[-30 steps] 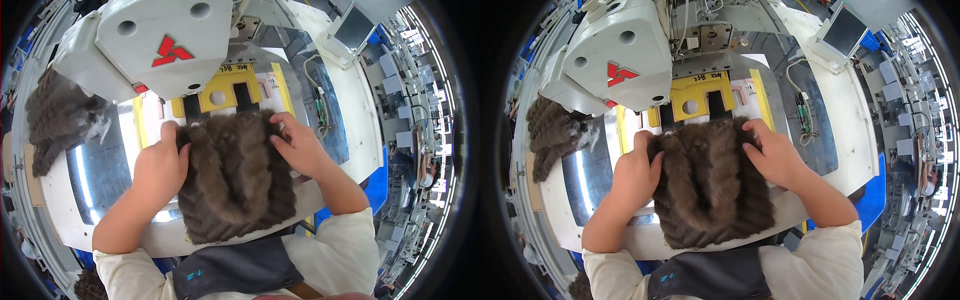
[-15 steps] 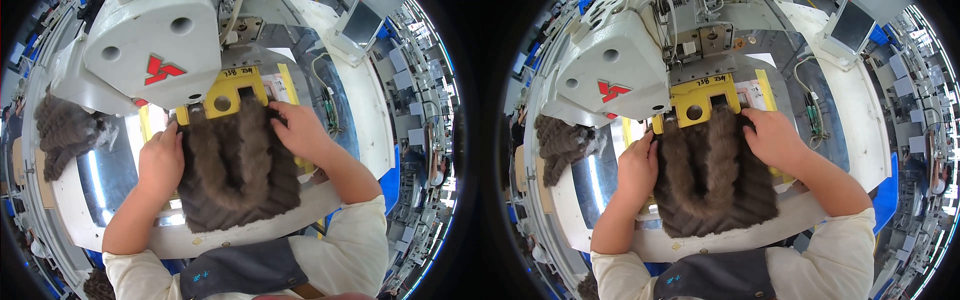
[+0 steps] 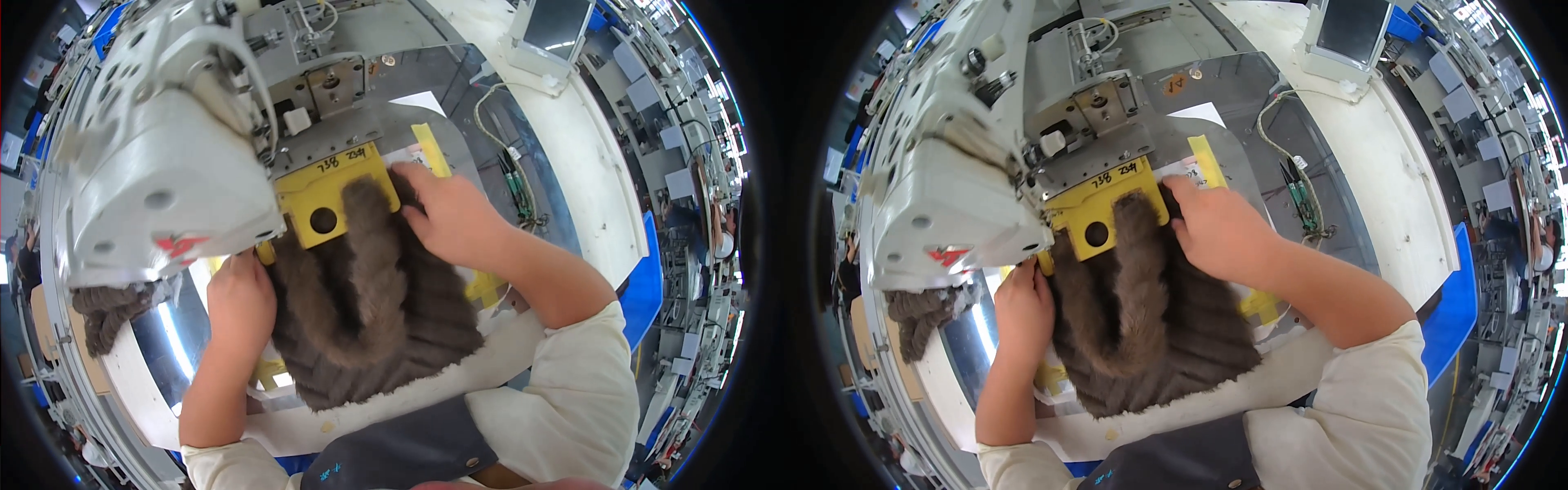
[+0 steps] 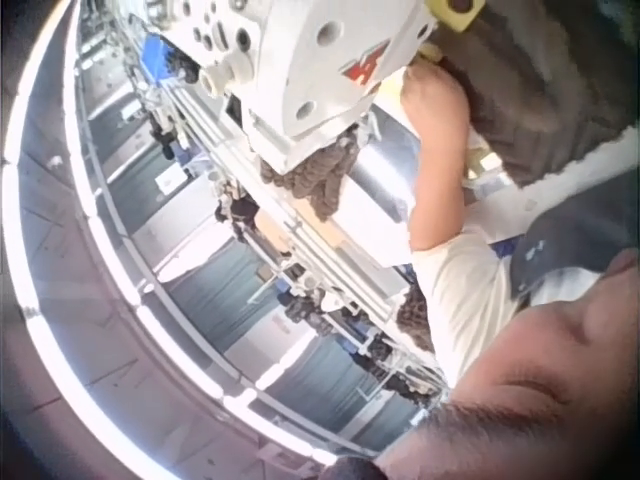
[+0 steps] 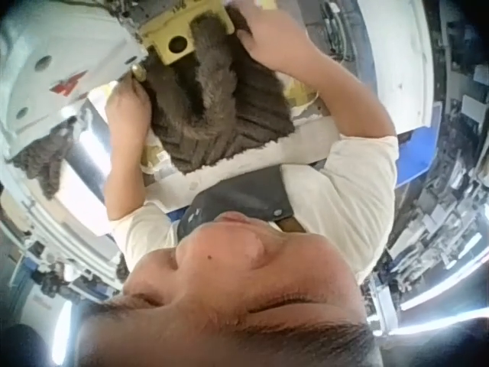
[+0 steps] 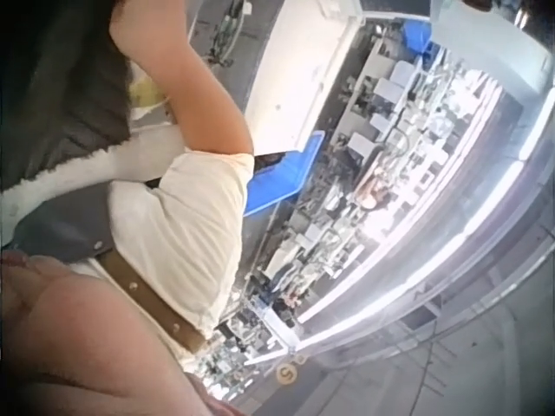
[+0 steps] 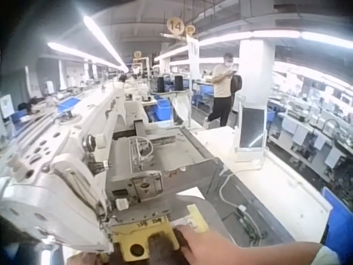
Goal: Using an industrial sewing machine to assemble processed fur fabric pieces.
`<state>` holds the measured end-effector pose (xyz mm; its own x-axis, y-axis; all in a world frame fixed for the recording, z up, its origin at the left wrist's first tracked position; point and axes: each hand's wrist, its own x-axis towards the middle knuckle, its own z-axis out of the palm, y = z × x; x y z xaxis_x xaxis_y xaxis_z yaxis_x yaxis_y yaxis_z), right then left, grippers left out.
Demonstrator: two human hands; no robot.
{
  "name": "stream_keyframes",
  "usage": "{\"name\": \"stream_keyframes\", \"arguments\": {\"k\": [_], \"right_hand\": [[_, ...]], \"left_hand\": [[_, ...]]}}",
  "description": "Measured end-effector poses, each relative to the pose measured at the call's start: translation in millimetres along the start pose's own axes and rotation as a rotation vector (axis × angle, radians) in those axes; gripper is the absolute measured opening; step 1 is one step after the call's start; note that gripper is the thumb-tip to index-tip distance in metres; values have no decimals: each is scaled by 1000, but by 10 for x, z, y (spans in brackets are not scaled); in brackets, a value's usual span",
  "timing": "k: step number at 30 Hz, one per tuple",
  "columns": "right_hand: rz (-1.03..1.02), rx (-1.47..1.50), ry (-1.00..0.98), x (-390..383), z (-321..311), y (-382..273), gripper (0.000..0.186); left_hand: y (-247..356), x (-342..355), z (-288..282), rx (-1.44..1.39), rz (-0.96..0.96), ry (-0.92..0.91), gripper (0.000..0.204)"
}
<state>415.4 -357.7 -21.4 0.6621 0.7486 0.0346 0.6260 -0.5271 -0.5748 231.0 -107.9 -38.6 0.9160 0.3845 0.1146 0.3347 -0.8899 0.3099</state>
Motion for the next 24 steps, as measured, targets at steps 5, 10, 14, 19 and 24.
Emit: {"name": "stream_keyframes", "arguments": {"k": [5, 10, 14, 19, 24], "right_hand": [[-72, -69, -66, -3, 14, 48, 45], [-116, -290, -191, -60, -23, -53, 57], [-116, -186, -108, -70, 63, 22, 48], [-59, -90, -60, -33, 59, 20, 47], [-43, -86, -54, -31, 33, 10, 40]], "left_hand": [[-129, -51, 71, 39, 72, 40, 14], [-139, -60, 19, 81, 99, -5, 7], [-199, -71, 58, 116, 140, 16, 12], [-205, -84, 107, 148, 178, 92, 10], [-145, -45, 71, 102, 175, 52, 11]]}}
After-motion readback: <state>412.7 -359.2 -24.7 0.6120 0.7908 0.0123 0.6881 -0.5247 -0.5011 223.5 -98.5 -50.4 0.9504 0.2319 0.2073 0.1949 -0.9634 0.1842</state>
